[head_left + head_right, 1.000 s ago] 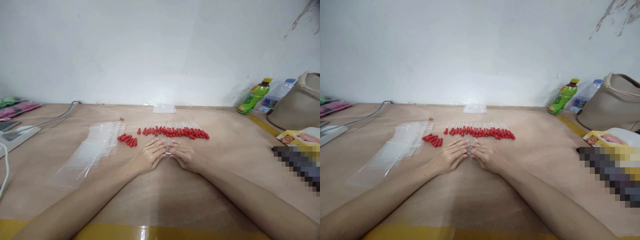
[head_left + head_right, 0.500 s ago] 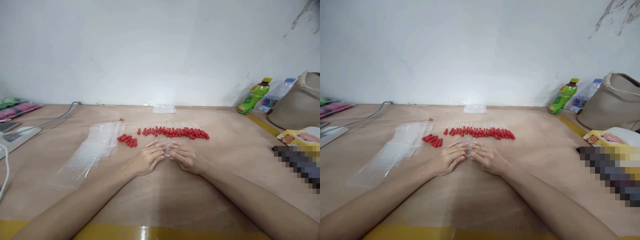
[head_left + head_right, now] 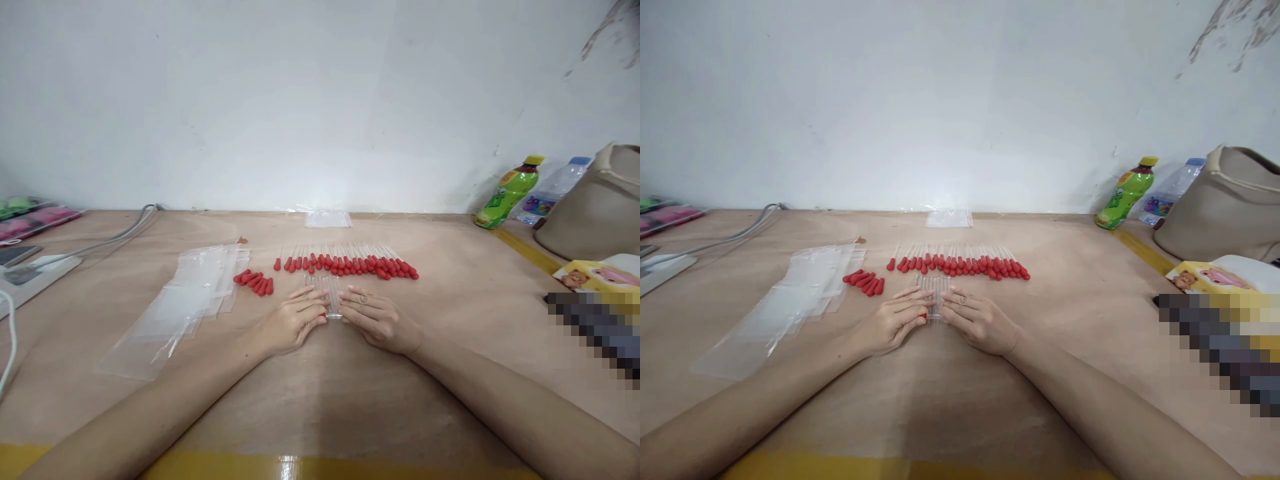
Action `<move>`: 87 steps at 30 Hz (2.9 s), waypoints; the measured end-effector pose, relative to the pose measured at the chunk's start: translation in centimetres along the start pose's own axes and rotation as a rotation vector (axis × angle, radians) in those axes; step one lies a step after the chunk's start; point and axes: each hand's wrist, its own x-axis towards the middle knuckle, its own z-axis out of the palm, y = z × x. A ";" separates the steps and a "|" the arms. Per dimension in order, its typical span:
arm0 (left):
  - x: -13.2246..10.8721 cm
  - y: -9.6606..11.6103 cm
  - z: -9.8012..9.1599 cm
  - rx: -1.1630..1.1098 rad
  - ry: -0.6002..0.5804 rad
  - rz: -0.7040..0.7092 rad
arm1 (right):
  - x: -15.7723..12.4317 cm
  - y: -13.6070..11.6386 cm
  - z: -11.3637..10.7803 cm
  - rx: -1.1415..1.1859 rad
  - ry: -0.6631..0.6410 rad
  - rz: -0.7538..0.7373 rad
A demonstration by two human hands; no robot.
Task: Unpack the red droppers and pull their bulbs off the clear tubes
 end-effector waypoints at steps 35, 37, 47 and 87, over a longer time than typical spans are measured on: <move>-0.2 -5.1 -7.3 0.285 -0.176 -0.851 | 0.3 0.6 0.9 -0.178 -0.036 0.571; -0.3 -5.2 -7.1 0.348 -0.211 -0.823 | 0.4 0.7 1.0 -0.166 -0.032 0.575; -0.7 -5.6 -7.0 0.409 -0.259 -0.796 | 0.8 0.2 0.3 -0.067 -0.160 0.559; 5.6 -11.8 -6.0 0.275 -0.529 -1.241 | 1.2 0.2 -0.6 0.023 -0.173 0.608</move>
